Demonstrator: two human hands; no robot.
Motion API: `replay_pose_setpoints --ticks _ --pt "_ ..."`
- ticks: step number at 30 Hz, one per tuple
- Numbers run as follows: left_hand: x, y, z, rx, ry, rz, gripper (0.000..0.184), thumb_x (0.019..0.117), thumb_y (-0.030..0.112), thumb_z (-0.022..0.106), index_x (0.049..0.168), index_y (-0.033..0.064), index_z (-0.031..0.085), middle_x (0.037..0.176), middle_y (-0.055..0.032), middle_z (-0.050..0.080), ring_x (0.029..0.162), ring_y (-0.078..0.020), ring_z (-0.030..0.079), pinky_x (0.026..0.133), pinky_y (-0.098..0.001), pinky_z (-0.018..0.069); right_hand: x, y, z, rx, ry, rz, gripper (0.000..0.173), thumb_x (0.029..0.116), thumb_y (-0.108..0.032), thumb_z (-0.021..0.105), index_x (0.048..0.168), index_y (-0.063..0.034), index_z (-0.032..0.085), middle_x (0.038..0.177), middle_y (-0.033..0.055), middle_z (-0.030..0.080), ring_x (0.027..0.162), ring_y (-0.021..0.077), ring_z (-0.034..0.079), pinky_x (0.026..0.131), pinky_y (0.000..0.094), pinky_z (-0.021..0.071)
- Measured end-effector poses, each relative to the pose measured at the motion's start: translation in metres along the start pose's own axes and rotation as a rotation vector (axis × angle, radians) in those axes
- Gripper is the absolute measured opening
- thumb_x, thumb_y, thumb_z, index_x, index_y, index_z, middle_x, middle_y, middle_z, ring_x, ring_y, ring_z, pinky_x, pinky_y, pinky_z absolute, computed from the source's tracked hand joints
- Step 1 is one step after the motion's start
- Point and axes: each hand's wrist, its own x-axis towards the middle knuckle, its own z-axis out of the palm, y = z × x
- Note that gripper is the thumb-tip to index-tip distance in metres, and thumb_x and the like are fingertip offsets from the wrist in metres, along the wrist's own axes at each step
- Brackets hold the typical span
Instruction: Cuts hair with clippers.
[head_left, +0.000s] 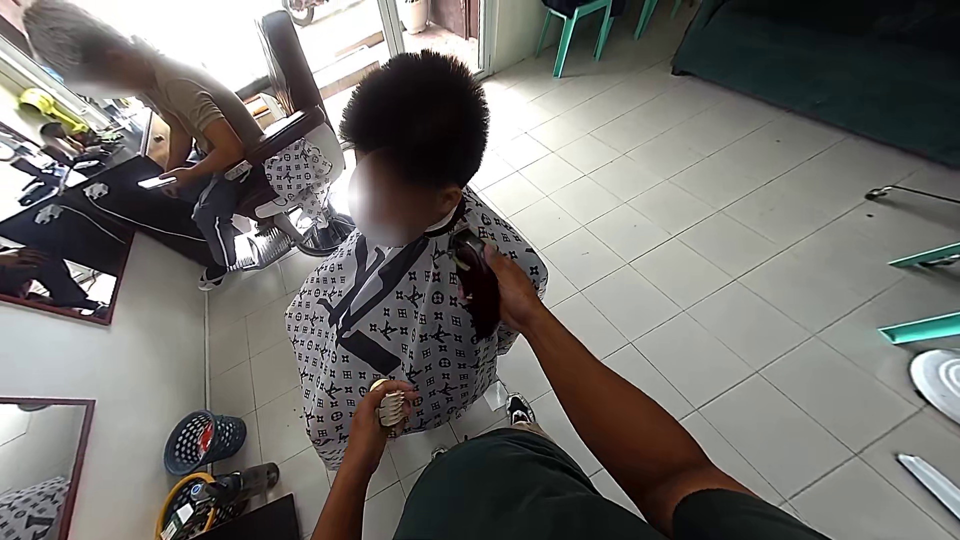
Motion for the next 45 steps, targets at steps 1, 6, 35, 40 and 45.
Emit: replay_pose_setpoints --ticks 1,6,35,40,45 --pt "0.002 0.004 0.001 -0.097 0.019 -0.001 0.06 0.1048 0.02 0.011 0.114 0.0024 0.067 0.098 -0.0068 0.076 0.073 -0.009 0.069 0.059 -0.0214 0.0553 -0.008 0.007 -0.003 0.107 -0.032 0.025 0.055 0.1102 -0.046 0.017 0.128 -0.007 0.052 0.091 0.0091 0.065 0.075 0.0192 0.067 0.071 0.0339 0.0597" --pt "0.019 0.049 0.016 -0.123 0.131 0.163 0.034 0.0989 -0.006 0.047 0.131 0.0007 0.058 0.105 -0.006 0.071 0.089 -0.0162 0.072 0.078 -0.0325 0.0623 -0.042 0.017 0.014 0.034 -0.109 0.188 0.038 0.0881 -0.012 0.063 0.121 -0.0004 0.049 0.075 0.0027 0.063 0.058 0.0129 0.063 0.058 0.0286 0.0575" --pt "0.04 0.103 0.035 0.139 0.073 0.214 0.049 0.1132 0.031 0.022 0.133 0.0061 0.06 0.108 -0.0104 0.076 0.084 -0.0158 0.075 0.054 -0.0226 0.0558 -0.042 -0.003 0.054 -0.793 -0.107 0.071 0.053 0.0915 -0.03 0.074 0.132 -0.0006 0.057 0.089 0.0109 0.068 0.071 0.0163 0.068 0.071 0.0349 0.0594" --pt "0.023 0.066 0.015 0.094 0.124 0.126 0.031 0.1104 0.015 0.036 0.126 0.002 0.059 0.106 -0.0093 0.077 0.079 -0.0121 0.074 0.053 -0.0209 0.054 -0.004 -0.001 0.048 -0.112 0.097 0.053 0.044 0.1101 -0.042 0.037 0.117 -0.0056 0.061 0.084 0.0058 0.064 0.065 0.0139 0.063 0.06 0.0333 0.0584" --pt "0.004 0.035 0.001 0.08 0.18 0.043 0.026 0.1068 0.008 0.041 0.122 0.0017 0.061 0.104 -0.0098 0.077 0.077 -0.0119 0.073 0.051 -0.0208 0.0524 0.045 -0.021 0.049 -0.021 0.13 0.06 0.041 0.1084 -0.044 0.04 0.118 -0.0095 0.06 0.089 0.0047 0.062 0.07 0.0147 0.063 0.062 0.0354 0.0576"
